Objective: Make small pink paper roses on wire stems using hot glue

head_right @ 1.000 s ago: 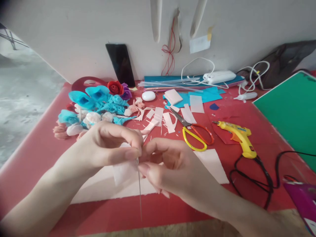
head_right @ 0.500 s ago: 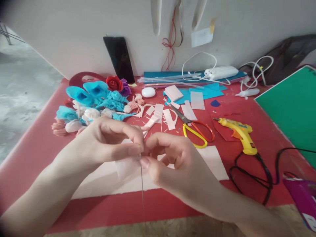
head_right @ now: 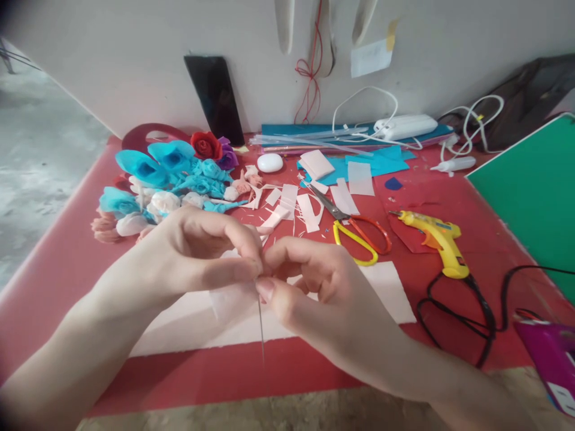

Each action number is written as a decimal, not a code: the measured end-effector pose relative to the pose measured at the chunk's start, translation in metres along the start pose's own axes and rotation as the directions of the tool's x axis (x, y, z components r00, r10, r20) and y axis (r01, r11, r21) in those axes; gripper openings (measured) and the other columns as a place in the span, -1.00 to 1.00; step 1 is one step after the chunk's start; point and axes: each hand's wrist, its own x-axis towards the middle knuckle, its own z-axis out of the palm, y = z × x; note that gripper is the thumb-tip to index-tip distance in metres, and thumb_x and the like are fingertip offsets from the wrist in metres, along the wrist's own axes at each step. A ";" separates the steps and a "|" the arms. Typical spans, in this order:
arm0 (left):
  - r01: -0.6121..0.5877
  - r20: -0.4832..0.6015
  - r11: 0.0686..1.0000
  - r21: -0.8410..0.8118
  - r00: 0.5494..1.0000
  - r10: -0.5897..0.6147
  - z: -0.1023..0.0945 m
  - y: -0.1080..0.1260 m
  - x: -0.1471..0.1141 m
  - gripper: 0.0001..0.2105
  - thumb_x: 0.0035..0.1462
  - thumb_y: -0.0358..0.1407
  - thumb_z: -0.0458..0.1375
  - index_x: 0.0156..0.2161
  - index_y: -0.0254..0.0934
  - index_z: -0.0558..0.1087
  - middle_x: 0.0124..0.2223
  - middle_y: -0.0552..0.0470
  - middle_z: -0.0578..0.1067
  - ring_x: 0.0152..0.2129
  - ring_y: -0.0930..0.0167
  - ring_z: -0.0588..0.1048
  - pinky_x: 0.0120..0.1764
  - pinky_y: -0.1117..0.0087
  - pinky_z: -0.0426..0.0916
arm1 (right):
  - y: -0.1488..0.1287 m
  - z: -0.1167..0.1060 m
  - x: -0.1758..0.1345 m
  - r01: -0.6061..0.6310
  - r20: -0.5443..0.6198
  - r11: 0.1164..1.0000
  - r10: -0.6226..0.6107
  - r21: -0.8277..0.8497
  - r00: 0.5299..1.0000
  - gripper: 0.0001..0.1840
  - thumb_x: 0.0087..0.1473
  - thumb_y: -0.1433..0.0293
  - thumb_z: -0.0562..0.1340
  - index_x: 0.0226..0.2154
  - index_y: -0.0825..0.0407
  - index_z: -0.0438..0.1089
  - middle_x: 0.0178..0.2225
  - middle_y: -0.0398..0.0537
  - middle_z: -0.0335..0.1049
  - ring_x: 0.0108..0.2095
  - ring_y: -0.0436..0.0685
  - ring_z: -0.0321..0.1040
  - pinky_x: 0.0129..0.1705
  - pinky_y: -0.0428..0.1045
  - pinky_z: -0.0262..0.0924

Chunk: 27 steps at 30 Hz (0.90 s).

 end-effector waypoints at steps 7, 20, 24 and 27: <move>0.007 0.009 1.000 0.004 1.000 -0.007 -0.001 0.000 0.000 -0.93 0.00 -0.37 0.23 -0.48 -0.22 0.51 -0.51 0.23 0.51 -0.56 0.62 0.43 -0.46 0.72 0.32 | -0.001 0.000 0.001 -0.026 0.008 0.999 0.025 0.022 1.000 -0.79 0.06 0.60 0.08 -0.50 0.05 0.29 -0.60 -0.27 0.12 -0.61 -0.20 -0.02 -0.63 -0.33 -0.09; 0.008 -0.026 0.998 -0.062 1.000 -0.009 0.000 0.005 0.000 -0.89 0.02 -0.43 0.19 -0.50 -0.24 0.47 -0.53 0.26 0.48 -0.57 0.66 0.40 -0.47 0.74 0.30 | -0.007 0.003 0.002 -0.085 -0.038 0.988 0.081 -0.128 0.996 -0.86 0.01 0.54 0.13 -0.53 0.08 0.31 -0.57 -0.25 0.23 -0.58 -0.20 0.13 -0.58 -0.33 0.05; -0.001 -0.076 1.000 -0.003 0.997 0.001 -0.001 0.005 -0.001 -0.90 0.02 -0.40 0.20 -0.49 -0.22 0.48 -0.52 0.23 0.49 -0.58 0.62 0.40 -0.50 0.66 0.29 | -0.005 0.004 0.003 -0.012 -0.069 0.983 -0.001 -0.186 0.998 -0.87 -0.03 0.55 0.12 -0.55 0.09 0.28 -0.60 -0.25 0.22 -0.61 -0.19 0.15 -0.61 -0.31 0.05; 0.003 -0.108 0.998 0.069 0.994 0.004 -0.001 0.004 -0.001 -0.91 0.03 -0.35 0.20 -0.48 -0.20 0.50 -0.51 0.19 0.51 -0.58 0.55 0.43 -0.50 0.58 0.29 | -0.005 0.004 0.003 0.050 -0.077 0.978 -0.067 -0.202 0.995 -0.85 0.00 0.56 0.11 -0.54 0.07 0.28 -0.61 -0.26 0.21 -0.62 -0.19 0.15 -0.61 -0.31 0.04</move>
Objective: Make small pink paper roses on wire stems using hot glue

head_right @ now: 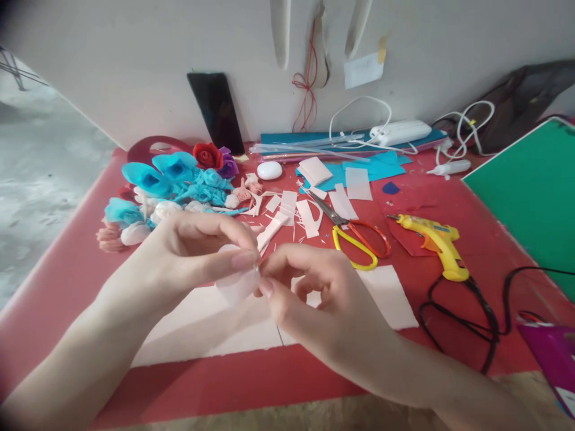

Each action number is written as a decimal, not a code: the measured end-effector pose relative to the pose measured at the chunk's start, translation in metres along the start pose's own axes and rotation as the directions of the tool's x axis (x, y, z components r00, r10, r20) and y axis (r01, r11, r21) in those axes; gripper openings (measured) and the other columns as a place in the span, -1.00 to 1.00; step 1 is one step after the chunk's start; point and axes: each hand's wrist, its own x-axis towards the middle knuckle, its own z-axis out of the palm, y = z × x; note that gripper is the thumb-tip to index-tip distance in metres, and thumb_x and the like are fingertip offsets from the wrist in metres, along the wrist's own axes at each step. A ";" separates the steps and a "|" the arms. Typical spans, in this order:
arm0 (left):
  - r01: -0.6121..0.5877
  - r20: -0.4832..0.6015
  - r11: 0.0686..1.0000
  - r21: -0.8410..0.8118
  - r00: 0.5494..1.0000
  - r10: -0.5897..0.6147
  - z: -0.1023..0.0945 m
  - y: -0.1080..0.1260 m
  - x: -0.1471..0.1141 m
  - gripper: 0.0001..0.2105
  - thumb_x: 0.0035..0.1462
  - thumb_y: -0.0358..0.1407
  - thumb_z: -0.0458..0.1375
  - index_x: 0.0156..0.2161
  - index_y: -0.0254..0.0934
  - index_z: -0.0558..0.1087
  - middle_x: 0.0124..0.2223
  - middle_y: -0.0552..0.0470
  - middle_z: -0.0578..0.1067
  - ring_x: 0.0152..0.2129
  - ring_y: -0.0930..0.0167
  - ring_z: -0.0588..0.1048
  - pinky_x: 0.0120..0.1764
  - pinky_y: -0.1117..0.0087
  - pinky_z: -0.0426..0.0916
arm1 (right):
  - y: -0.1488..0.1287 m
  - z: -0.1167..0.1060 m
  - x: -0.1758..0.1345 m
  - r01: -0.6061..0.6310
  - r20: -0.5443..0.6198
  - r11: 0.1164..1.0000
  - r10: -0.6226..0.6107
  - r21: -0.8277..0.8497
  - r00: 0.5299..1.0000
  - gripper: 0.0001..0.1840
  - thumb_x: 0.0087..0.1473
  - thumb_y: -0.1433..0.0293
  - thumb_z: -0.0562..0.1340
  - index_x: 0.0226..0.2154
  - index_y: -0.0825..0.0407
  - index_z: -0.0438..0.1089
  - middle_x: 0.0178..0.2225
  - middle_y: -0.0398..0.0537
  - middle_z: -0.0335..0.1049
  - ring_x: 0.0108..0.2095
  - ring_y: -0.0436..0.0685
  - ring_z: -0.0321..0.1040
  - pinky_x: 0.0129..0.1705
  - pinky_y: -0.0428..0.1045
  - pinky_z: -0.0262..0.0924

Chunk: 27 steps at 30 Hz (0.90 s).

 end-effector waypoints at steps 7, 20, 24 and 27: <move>-0.106 -0.109 0.977 -0.187 0.990 0.086 0.003 -0.003 0.004 -0.68 0.22 -0.24 -0.07 -0.31 -0.16 0.56 -0.33 0.09 0.54 -0.23 0.41 0.45 -0.10 0.49 0.30 | -0.004 -0.002 0.000 0.105 -0.079 0.992 -0.111 -0.075 0.991 -0.82 0.02 0.57 0.10 -0.55 0.06 0.26 -0.63 -0.25 0.18 -0.60 -0.16 0.13 -0.60 -0.28 0.04; -0.194 -0.017 0.970 -0.147 0.981 0.193 0.013 -0.008 -0.004 -0.78 0.16 -0.25 0.07 -0.42 -0.15 0.54 -0.33 0.05 0.41 -0.29 0.36 0.37 -0.18 0.40 0.25 | -0.005 -0.001 0.000 0.204 -0.169 0.976 -0.215 -0.081 0.962 -0.85 0.03 0.53 0.13 -0.54 0.09 0.28 -0.65 -0.25 0.17 -0.65 -0.18 0.12 -0.66 -0.28 0.00; -0.169 -0.037 0.980 -0.107 0.985 0.166 0.015 -0.001 -0.007 -0.83 0.13 -0.32 0.12 -0.35 -0.03 0.57 -0.28 0.09 0.45 -0.28 0.40 0.38 -0.16 0.43 0.26 | -0.004 0.000 -0.001 0.223 -0.211 0.968 -0.244 -0.119 0.946 -0.83 0.01 0.54 0.15 -0.58 0.10 0.25 -0.66 -0.26 0.15 -0.67 -0.20 0.08 -0.71 -0.29 -0.06; -0.116 -0.051 0.991 -0.062 0.992 0.113 0.016 0.004 -0.007 -0.82 0.10 -0.37 0.14 -0.38 -0.08 0.58 -0.29 0.07 0.46 -0.30 0.40 0.39 -0.18 0.43 0.28 | -0.004 0.001 -0.001 0.223 -0.215 0.967 -0.246 -0.127 0.945 -0.81 0.00 0.56 0.14 -0.60 0.10 0.22 -0.66 -0.26 0.15 -0.67 -0.20 0.08 -0.68 -0.30 -0.02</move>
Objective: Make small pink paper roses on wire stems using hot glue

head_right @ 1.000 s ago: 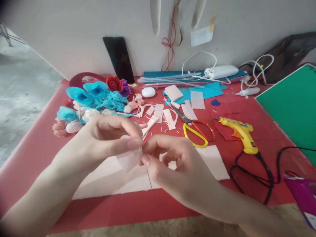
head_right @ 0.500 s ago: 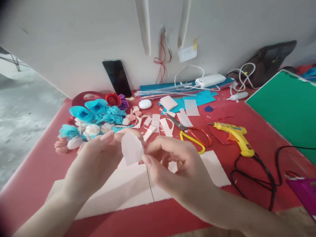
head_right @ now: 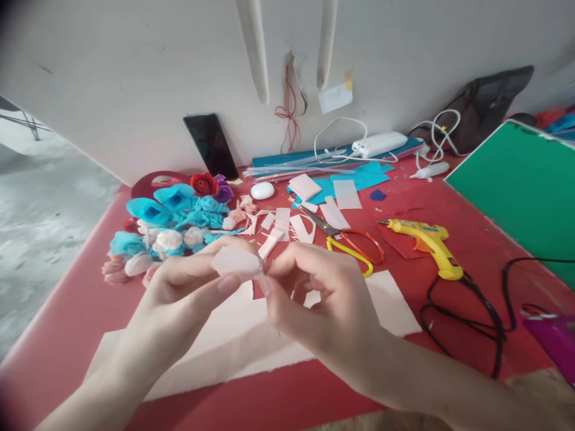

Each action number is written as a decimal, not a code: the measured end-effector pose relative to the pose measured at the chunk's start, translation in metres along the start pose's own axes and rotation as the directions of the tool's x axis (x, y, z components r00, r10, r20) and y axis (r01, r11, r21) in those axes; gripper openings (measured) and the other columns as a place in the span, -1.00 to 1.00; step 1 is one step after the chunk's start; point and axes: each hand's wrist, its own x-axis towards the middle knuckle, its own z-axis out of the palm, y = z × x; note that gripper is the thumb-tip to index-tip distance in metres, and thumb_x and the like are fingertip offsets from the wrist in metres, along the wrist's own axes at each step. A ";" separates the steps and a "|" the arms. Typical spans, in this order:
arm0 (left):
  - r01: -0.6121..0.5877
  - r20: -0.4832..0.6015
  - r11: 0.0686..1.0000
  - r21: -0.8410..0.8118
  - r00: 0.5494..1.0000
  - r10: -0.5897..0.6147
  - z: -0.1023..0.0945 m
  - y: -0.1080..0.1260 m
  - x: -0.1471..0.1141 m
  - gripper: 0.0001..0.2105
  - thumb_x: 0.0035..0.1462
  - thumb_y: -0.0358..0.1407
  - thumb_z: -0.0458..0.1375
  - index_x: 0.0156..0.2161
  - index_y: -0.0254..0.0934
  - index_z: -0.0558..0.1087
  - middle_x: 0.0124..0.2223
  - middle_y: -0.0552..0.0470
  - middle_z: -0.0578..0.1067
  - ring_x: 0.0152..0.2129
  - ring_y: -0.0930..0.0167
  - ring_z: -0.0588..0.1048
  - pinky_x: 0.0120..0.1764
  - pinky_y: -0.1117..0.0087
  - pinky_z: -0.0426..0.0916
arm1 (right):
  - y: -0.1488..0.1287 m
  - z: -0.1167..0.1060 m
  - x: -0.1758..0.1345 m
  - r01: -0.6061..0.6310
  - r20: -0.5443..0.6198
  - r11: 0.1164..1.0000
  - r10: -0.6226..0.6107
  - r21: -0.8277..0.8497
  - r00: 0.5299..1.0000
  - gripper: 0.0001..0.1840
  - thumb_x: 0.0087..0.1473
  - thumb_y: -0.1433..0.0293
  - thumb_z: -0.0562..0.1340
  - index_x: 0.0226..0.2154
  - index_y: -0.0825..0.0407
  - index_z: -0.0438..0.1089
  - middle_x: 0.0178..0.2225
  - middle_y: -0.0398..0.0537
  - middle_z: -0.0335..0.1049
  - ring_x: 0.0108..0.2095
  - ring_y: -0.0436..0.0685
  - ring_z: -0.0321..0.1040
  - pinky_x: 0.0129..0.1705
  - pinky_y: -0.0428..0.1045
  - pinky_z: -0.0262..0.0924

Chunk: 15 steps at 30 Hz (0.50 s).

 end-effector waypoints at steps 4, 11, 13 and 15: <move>0.015 0.001 1.000 -0.016 1.000 -0.015 0.001 0.001 0.001 -0.84 0.08 -0.38 0.16 -0.38 -0.10 0.58 -0.32 0.08 0.44 -0.35 0.43 0.40 -0.23 0.45 0.30 | 0.000 0.000 0.000 0.019 -0.007 1.000 -0.019 0.001 1.000 -0.79 -0.01 0.55 0.14 -0.62 0.10 0.18 -0.67 -0.27 0.13 -0.67 -0.20 0.09 -0.66 -0.30 0.03; 0.019 -0.011 1.000 -0.001 1.000 -0.019 0.002 -0.001 0.000 -0.86 0.06 -0.41 0.17 -0.39 -0.14 0.57 -0.36 0.08 0.42 -0.37 0.44 0.39 -0.26 0.47 0.31 | 0.003 0.002 0.001 0.072 -0.042 0.995 -0.075 -0.075 0.996 -0.82 -0.03 0.56 0.14 -0.61 0.12 0.22 -0.66 -0.27 0.15 -0.66 -0.21 0.10 -0.67 -0.31 0.01; 0.013 -0.017 1.000 0.001 1.000 -0.013 0.002 -0.001 -0.001 -0.85 0.06 -0.41 0.17 -0.40 -0.14 0.57 -0.36 0.09 0.42 -0.37 0.45 0.40 -0.25 0.47 0.31 | 0.003 0.003 0.001 0.080 -0.053 0.993 -0.085 -0.086 0.995 -0.81 -0.03 0.56 0.14 -0.61 0.11 0.22 -0.67 -0.27 0.14 -0.67 -0.20 0.09 -0.69 -0.30 -0.01; 0.000 -0.024 1.000 0.008 1.000 0.000 0.002 -0.002 -0.001 -0.85 0.05 -0.42 0.17 -0.42 -0.14 0.56 -0.35 0.09 0.43 -0.36 0.44 0.40 -0.23 0.47 0.31 | 0.003 0.004 0.000 0.086 -0.063 0.991 -0.093 -0.103 0.994 -0.82 -0.03 0.56 0.15 -0.61 0.11 0.23 -0.67 -0.27 0.14 -0.68 -0.20 0.08 -0.71 -0.30 -0.04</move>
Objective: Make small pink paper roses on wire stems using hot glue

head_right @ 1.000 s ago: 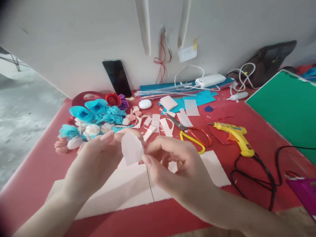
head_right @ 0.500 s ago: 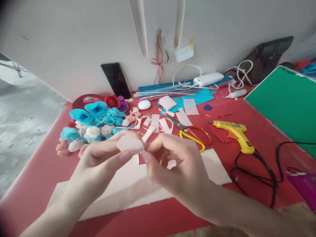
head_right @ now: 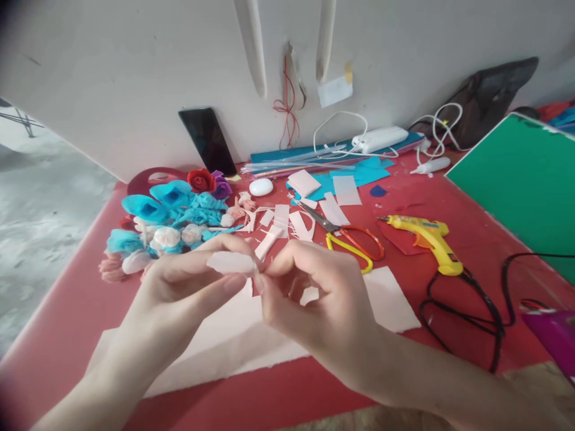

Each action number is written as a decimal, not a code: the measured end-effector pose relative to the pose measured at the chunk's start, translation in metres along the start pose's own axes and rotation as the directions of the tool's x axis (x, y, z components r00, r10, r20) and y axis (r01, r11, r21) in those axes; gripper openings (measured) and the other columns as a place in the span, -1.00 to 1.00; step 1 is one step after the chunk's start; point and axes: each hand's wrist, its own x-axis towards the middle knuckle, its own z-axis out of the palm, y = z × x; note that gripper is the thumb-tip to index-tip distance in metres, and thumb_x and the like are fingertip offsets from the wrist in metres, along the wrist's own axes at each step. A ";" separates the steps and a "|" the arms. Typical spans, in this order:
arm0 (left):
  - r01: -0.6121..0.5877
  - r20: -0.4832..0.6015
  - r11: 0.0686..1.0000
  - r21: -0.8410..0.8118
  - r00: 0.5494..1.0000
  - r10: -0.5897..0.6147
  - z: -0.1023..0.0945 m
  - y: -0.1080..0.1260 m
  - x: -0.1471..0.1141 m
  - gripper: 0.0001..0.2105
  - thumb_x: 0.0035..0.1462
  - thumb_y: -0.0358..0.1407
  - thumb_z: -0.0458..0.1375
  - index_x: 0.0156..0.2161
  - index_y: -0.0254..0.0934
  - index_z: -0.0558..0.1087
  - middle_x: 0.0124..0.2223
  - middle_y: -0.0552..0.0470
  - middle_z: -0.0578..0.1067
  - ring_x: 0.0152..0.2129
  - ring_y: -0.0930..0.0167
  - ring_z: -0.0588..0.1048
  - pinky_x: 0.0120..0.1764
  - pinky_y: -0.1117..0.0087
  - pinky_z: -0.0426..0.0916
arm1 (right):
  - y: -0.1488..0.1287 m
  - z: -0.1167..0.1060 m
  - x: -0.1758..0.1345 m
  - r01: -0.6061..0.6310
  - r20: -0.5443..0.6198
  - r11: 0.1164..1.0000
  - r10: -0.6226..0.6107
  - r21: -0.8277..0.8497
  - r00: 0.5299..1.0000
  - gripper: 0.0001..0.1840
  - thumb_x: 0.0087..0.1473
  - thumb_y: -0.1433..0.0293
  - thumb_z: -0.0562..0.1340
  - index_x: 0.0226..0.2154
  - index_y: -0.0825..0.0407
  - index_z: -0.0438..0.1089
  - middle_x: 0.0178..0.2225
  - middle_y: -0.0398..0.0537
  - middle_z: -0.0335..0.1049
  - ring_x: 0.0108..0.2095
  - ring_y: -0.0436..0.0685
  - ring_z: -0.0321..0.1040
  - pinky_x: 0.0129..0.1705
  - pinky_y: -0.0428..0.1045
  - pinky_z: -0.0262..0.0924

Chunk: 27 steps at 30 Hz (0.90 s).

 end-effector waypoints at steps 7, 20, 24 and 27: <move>-0.011 0.010 1.000 -0.001 1.000 0.011 0.000 0.000 0.002 -0.83 0.04 -0.45 0.18 -0.38 -0.12 0.57 -0.34 0.13 0.43 -0.36 0.49 0.40 -0.24 0.54 0.31 | -0.002 0.000 -0.001 0.020 -0.013 0.999 -0.020 -0.029 1.000 -0.80 -0.02 0.55 0.15 -0.61 0.09 0.20 -0.66 -0.26 0.14 -0.69 -0.20 0.07 -0.72 -0.28 -0.05; -0.036 0.000 0.999 0.008 0.999 0.036 0.000 -0.003 -0.002 -0.84 0.07 -0.42 0.17 -0.37 -0.09 0.56 -0.33 0.16 0.42 -0.35 0.52 0.39 -0.24 0.56 0.31 | 0.003 0.001 -0.004 0.017 -0.022 1.000 -0.017 -0.011 1.000 -0.83 0.02 0.53 0.17 -0.56 0.09 0.21 -0.61 -0.26 0.19 -0.63 -0.20 0.14 -0.64 -0.31 0.08; -0.044 -0.009 0.999 0.007 0.999 0.044 0.000 -0.004 -0.002 -0.85 0.07 -0.41 0.18 -0.35 -0.09 0.56 -0.32 0.17 0.42 -0.35 0.54 0.39 -0.23 0.59 0.30 | 0.002 0.002 -0.003 0.002 -0.031 1.000 -0.002 0.005 1.000 -0.83 0.02 0.52 0.18 -0.56 0.09 0.20 -0.60 -0.27 0.18 -0.63 -0.22 0.15 -0.64 -0.33 0.07; -0.060 -0.008 0.998 0.022 0.998 0.060 0.000 -0.004 -0.002 -0.85 0.07 -0.43 0.17 -0.36 -0.12 0.56 -0.33 0.18 0.42 -0.35 0.55 0.39 -0.22 0.61 0.31 | 0.003 0.003 -0.004 -0.004 -0.016 0.999 0.004 0.033 1.000 -0.83 0.04 0.51 0.18 -0.54 0.08 0.20 -0.61 -0.29 0.18 -0.63 -0.23 0.15 -0.62 -0.35 0.09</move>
